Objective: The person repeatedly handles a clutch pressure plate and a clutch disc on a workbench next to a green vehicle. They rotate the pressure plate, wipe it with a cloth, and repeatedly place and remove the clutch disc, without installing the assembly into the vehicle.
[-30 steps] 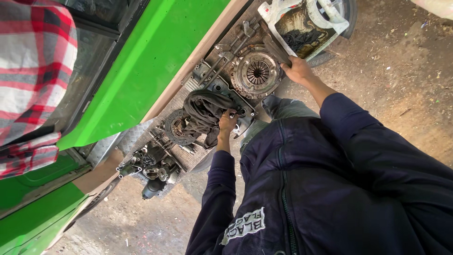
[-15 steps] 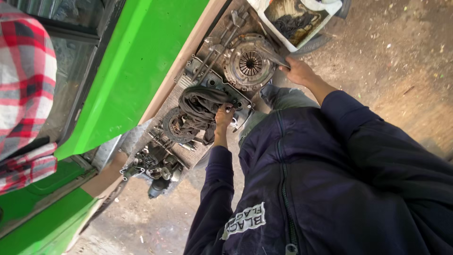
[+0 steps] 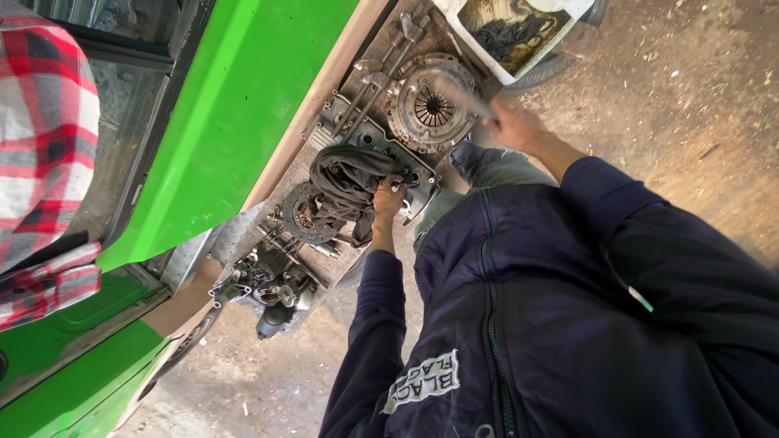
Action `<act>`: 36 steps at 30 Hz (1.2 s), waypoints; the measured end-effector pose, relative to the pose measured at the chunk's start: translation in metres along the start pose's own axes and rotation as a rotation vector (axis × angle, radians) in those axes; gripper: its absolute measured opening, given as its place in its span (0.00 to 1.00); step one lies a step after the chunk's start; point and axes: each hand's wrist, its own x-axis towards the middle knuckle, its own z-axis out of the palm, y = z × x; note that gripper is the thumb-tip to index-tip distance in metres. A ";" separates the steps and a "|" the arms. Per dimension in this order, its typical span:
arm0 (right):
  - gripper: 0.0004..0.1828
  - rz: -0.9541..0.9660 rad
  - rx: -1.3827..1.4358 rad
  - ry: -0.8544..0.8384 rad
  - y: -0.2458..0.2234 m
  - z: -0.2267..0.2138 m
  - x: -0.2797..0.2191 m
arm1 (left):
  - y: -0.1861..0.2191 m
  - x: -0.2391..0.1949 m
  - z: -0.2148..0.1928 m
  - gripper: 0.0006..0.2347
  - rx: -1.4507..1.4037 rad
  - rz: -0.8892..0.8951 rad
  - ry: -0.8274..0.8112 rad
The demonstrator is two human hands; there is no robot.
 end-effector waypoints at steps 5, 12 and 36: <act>0.22 0.061 0.078 -0.141 -0.007 0.006 0.006 | 0.000 0.003 -0.002 0.16 0.001 0.040 -0.004; 0.23 -0.047 -0.025 -0.115 -0.012 0.012 0.023 | -0.002 0.000 0.000 0.15 -0.004 0.029 0.010; 0.21 -0.143 -0.035 -0.151 -0.034 -0.010 0.036 | 0.001 0.031 0.032 0.14 -0.418 0.080 0.080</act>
